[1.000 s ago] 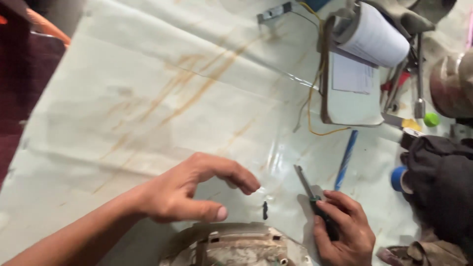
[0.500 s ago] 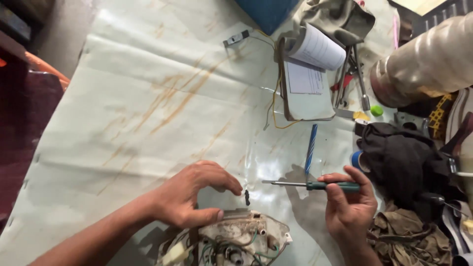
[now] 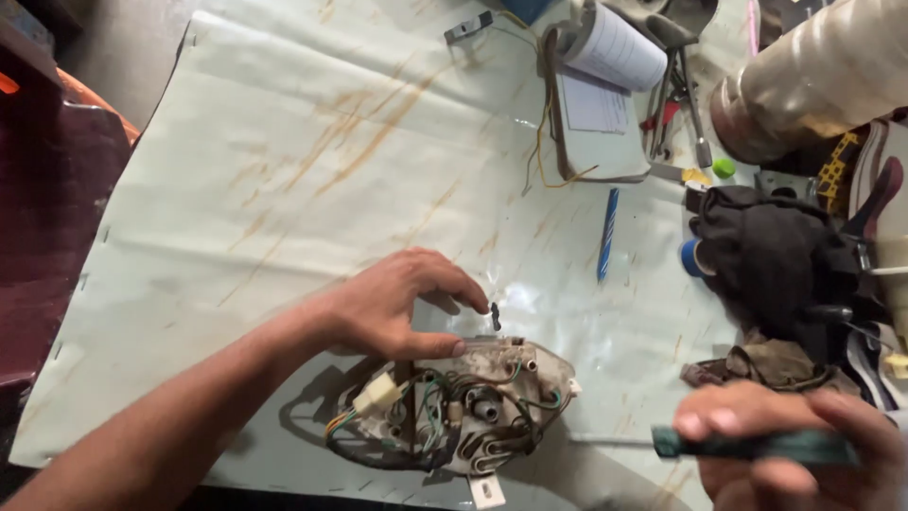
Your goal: The person disassembles a motorcycle instrument cluster on a workbench. They hold the speedometer housing, use a screwdriver to remove screws from its back, set the screws on the table, and manipulate the wiring and internal components while turning the unit over.
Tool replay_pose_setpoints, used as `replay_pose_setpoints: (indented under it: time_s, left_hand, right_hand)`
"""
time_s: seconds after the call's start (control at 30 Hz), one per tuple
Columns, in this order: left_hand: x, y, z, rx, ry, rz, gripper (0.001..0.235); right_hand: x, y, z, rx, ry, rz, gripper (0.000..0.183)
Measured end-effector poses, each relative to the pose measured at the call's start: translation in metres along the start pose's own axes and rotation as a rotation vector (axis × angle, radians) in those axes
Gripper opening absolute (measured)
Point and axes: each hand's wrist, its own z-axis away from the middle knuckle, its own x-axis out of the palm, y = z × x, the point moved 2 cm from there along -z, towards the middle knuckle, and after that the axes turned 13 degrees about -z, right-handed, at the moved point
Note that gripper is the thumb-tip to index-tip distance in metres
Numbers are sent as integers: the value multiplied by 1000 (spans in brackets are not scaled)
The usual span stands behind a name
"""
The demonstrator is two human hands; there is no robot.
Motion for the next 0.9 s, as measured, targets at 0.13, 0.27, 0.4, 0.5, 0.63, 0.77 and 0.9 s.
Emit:
replay_pose_setpoints:
  time_s: [0.13,0.27,0.4,0.5,0.63,0.77,0.9]
  left_hand:
    - [-3,4,-2,-6,-54,-43,56]
    - [-3,-1,-1,17,-19,-77,56]
    - [-4,-2,1,31,-8,-74,56]
    - [-3,-3,1,25,-16,-66,56]
    - [-1,-6,-1,67,9,-79,57]
    - [-1,-6,-2,62,0,-66,57]
    - [-1,-5,-1,50,-3,-72,58]
  right_hand:
    - [33,10,8,-114,-406,-29,34]
    - [120,7,-23,-250,-341,89,20]
    - [126,25,-37,58,-277,-331,26]
    - [125,38,-47,143,-367,-470,40]
    - [132,47,-52,131,-645,-447,57]
    - [133,52,-58,63,-625,-462,58]
    - [139,59,-55,96,-792,-449,58]
